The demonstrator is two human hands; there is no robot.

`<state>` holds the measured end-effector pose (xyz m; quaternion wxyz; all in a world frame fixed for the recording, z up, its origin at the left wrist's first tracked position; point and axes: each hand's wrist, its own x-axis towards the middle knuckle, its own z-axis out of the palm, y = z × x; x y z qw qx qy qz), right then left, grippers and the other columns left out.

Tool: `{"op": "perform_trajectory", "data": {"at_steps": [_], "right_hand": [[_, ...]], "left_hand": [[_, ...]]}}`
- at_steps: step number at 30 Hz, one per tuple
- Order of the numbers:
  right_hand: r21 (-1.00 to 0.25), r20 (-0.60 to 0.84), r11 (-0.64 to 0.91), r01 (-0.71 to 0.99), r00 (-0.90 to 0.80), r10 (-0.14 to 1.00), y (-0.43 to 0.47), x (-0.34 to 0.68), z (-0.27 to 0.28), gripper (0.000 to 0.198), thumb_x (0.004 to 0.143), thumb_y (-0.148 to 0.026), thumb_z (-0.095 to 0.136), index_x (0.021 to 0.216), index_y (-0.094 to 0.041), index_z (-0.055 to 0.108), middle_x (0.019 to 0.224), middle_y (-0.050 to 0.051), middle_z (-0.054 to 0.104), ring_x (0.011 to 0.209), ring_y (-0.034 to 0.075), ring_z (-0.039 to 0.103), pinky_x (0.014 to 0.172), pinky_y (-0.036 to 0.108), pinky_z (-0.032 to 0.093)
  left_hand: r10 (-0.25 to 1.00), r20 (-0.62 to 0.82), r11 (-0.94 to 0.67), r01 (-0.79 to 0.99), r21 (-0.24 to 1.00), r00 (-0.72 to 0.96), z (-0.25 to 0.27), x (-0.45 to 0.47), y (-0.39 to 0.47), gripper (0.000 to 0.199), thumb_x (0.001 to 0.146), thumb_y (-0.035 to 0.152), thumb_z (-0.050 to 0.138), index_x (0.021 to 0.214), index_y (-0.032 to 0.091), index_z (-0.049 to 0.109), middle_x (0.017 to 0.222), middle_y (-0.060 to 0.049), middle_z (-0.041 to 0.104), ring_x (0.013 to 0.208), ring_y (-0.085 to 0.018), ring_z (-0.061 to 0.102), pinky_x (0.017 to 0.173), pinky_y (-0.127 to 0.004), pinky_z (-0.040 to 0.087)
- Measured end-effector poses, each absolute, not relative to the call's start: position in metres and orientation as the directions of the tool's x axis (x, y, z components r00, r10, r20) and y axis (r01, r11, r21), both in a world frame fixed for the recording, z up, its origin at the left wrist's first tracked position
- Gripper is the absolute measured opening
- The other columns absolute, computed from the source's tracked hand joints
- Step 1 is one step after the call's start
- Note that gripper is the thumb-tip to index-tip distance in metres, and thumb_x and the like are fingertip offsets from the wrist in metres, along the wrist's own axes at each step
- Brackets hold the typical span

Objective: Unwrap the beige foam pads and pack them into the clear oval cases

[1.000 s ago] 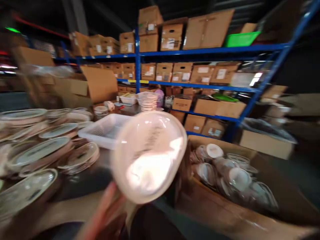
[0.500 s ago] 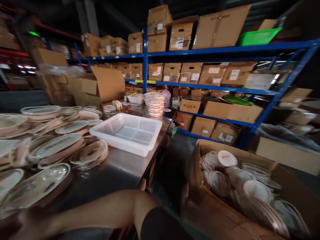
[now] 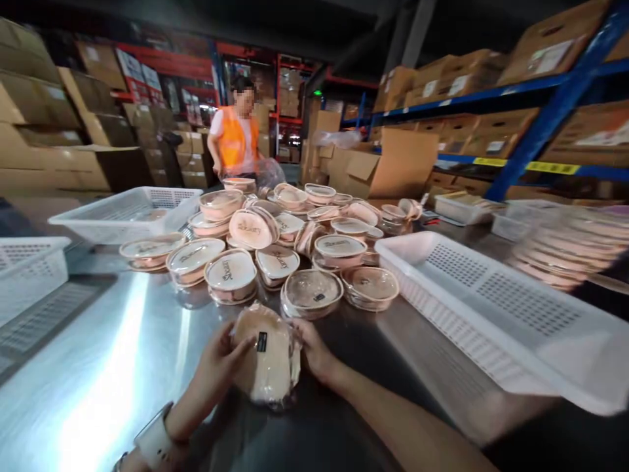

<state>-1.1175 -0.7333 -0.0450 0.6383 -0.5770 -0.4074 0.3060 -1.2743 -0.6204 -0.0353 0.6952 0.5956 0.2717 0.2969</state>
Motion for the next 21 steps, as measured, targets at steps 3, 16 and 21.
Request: {"op": "perform_trajectory", "data": {"at_steps": [3,16,21], "right_hand": [[-0.962,0.237,0.109,0.250,0.571,0.786,-0.739,-1.116,-0.039,0.057,0.082,-0.073,0.056,0.094,-0.019,0.067,0.096,0.010,0.074,0.095,0.026,0.068,0.088,0.040,0.054],[-0.878,0.255,-0.047,0.476,0.549,0.796,-0.746,-1.129,-0.036,0.040,0.080,-0.026,0.057,0.119,-0.017,0.060,0.117,0.012,0.073,0.106,0.028,0.070,0.093,0.042,0.057],[-0.912,0.308,0.016,0.410,0.659,0.686,-0.747,-1.124,-0.036,0.037,0.080,-0.028,0.058,0.115,-0.019,0.053,0.114,0.011,0.070,0.102,0.024,0.068,0.092,0.037,0.057]], "left_hand": [[0.774,-0.037,0.058,-0.012,0.998,0.633,-0.038,-1.270,-0.622,0.060,0.063,0.060,0.079,0.101,0.018,0.060,0.066,-0.001,0.068,0.064,-0.021,0.063,0.056,-0.028,0.048],[0.630,-0.179,0.342,-0.063,0.938,0.755,-0.034,-1.278,-0.627,0.076,0.065,0.037,0.083,0.133,0.025,0.052,0.130,-0.008,0.068,0.115,-0.028,0.065,0.089,-0.032,0.055],[0.449,-0.243,0.657,-0.134,0.742,0.860,-0.032,-1.280,-0.634,0.060,0.082,0.055,0.068,0.135,0.029,0.054,0.133,-0.006,0.066,0.109,-0.028,0.068,0.076,-0.033,0.060]]}}
